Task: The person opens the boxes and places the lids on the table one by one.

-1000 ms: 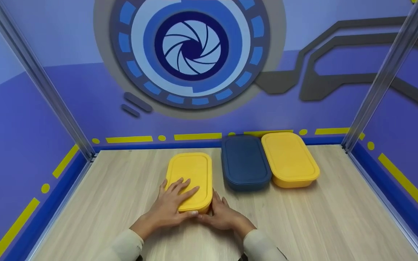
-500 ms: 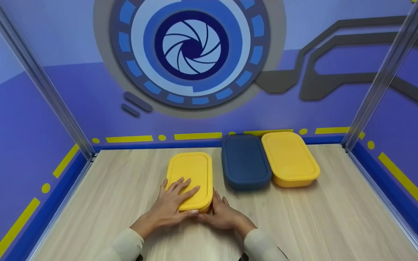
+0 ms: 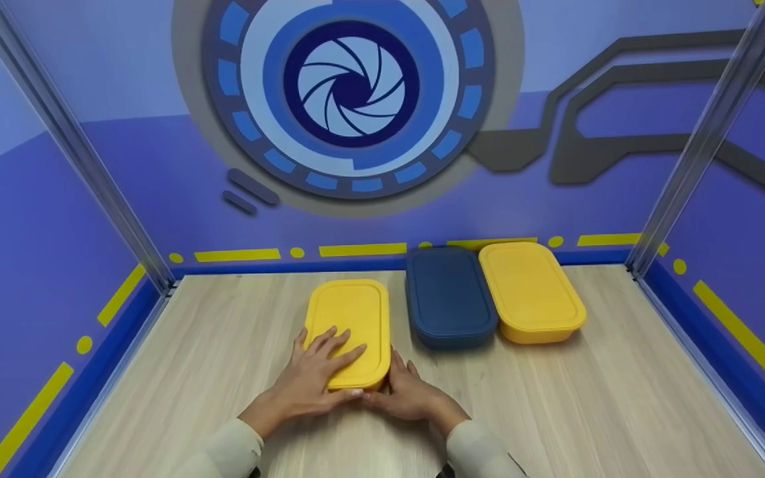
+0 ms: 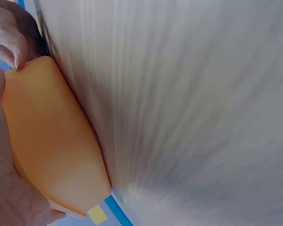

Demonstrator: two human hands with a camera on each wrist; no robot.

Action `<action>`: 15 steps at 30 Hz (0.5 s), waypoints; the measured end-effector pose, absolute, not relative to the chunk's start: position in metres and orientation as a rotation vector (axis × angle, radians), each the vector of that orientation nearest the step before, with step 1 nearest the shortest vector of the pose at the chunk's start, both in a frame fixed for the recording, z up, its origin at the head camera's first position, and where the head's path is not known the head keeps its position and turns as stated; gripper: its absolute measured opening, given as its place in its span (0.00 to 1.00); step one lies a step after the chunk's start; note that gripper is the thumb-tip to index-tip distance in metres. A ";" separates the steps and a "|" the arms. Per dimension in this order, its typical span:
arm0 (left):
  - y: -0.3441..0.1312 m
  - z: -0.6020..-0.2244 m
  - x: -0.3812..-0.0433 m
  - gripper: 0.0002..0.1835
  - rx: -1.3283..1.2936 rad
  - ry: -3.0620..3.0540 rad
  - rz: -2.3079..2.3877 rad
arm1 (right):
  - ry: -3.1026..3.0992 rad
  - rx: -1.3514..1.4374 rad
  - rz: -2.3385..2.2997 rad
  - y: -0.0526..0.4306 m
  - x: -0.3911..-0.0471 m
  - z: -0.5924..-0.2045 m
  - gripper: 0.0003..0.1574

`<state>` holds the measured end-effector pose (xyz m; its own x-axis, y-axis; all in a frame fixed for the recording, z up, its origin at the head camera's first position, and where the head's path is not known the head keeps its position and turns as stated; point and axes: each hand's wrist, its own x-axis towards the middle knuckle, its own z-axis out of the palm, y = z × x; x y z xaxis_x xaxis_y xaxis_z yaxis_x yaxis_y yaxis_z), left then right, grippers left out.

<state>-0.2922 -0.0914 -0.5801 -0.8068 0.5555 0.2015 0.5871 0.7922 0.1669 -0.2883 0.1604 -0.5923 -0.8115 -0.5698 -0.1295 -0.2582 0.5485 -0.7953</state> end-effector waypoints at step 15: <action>-0.077 -0.572 -0.293 0.52 -0.822 -2.900 -0.214 | 2.430 -0.662 -1.110 0.165 -0.288 -0.591 0.65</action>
